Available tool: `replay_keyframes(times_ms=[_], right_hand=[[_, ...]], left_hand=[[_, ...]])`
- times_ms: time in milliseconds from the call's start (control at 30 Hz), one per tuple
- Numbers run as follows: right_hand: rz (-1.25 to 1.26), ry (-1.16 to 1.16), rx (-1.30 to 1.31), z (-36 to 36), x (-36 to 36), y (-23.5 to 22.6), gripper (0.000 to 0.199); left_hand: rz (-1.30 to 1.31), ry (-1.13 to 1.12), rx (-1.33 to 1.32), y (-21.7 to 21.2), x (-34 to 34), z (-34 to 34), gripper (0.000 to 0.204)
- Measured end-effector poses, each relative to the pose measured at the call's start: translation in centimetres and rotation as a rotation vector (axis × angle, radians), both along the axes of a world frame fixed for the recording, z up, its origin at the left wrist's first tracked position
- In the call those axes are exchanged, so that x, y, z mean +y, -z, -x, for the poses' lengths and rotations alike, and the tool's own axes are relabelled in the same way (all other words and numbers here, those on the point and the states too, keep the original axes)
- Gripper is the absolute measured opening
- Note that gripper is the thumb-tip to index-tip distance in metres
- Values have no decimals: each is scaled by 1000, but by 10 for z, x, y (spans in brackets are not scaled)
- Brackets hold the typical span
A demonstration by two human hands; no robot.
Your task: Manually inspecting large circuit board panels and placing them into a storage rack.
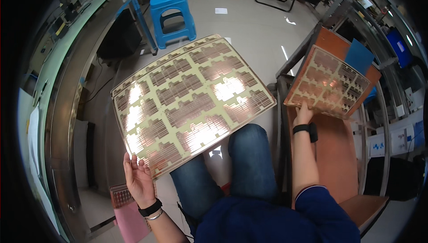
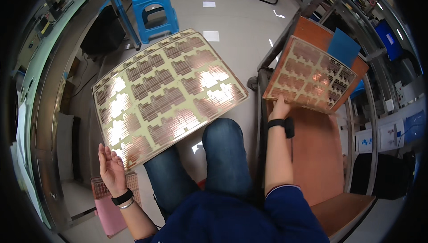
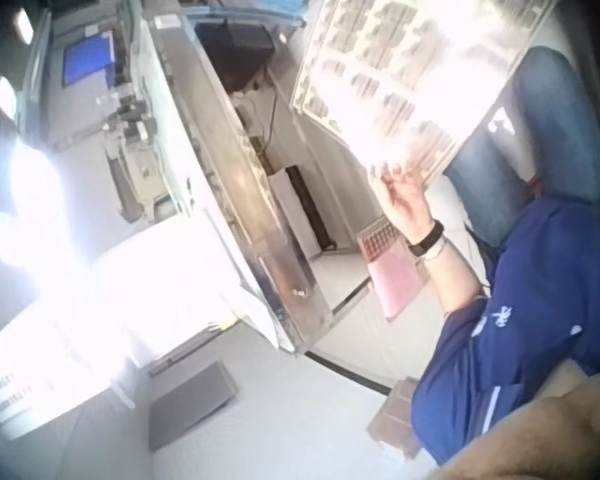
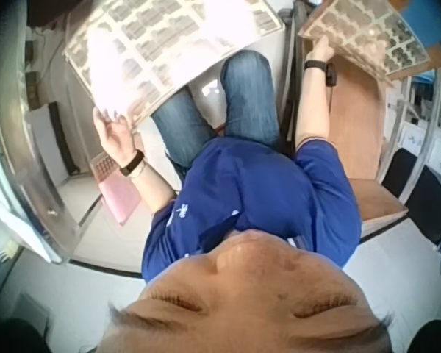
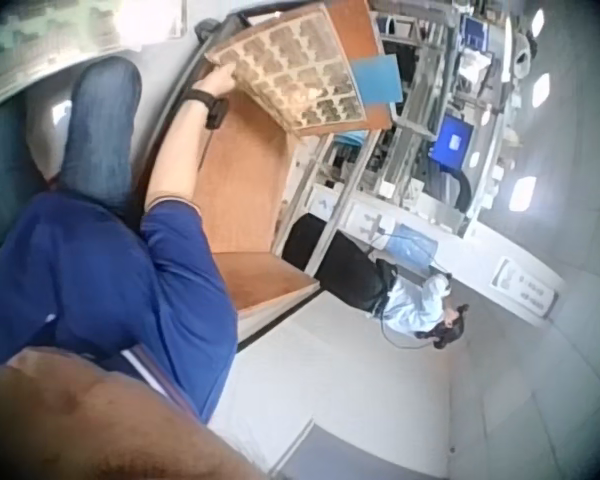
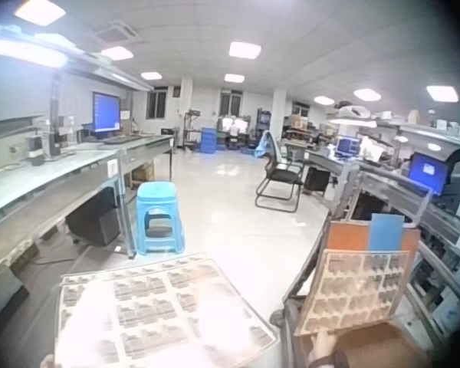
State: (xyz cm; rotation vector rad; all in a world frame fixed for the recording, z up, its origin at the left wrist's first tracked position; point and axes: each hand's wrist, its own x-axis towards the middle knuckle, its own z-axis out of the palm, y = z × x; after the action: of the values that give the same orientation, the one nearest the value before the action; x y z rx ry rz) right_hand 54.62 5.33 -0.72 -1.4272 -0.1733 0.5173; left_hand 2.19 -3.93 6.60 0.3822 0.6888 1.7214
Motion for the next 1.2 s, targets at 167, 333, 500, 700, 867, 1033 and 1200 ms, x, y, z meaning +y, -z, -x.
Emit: replay_keyframes(times_ms=[167, 333, 500, 700, 867, 1033, 1200], right_hand=[[136, -464, -181, -25, 20, -17, 70], [94, -733, -346, 39, 18, -30, 41], [179, -727, -1128, 89, 8, -18, 38], [205, -734, -1368, 113, -2, -25, 38], [229, -727, -1368, 125, -2, -34, 35], [294, -552, -1389, 99, 2, -19, 32], [363, -574, -1476, 110, -8, -33, 30]], left_hand=[[39, -61, 31, 2, -4, 7, 32], [197, -315, 388, 16, 1, 22, 32], [317, -387, 553, 44, 3, 27, 23], [418, -229, 646, 41, -3, 21, 44], [438, -214, 678, 42, -3, 29, 48], [457, -163, 743, 40, -7, 25, 46], [486, -172, 656, 47, -10, 32, 41]])
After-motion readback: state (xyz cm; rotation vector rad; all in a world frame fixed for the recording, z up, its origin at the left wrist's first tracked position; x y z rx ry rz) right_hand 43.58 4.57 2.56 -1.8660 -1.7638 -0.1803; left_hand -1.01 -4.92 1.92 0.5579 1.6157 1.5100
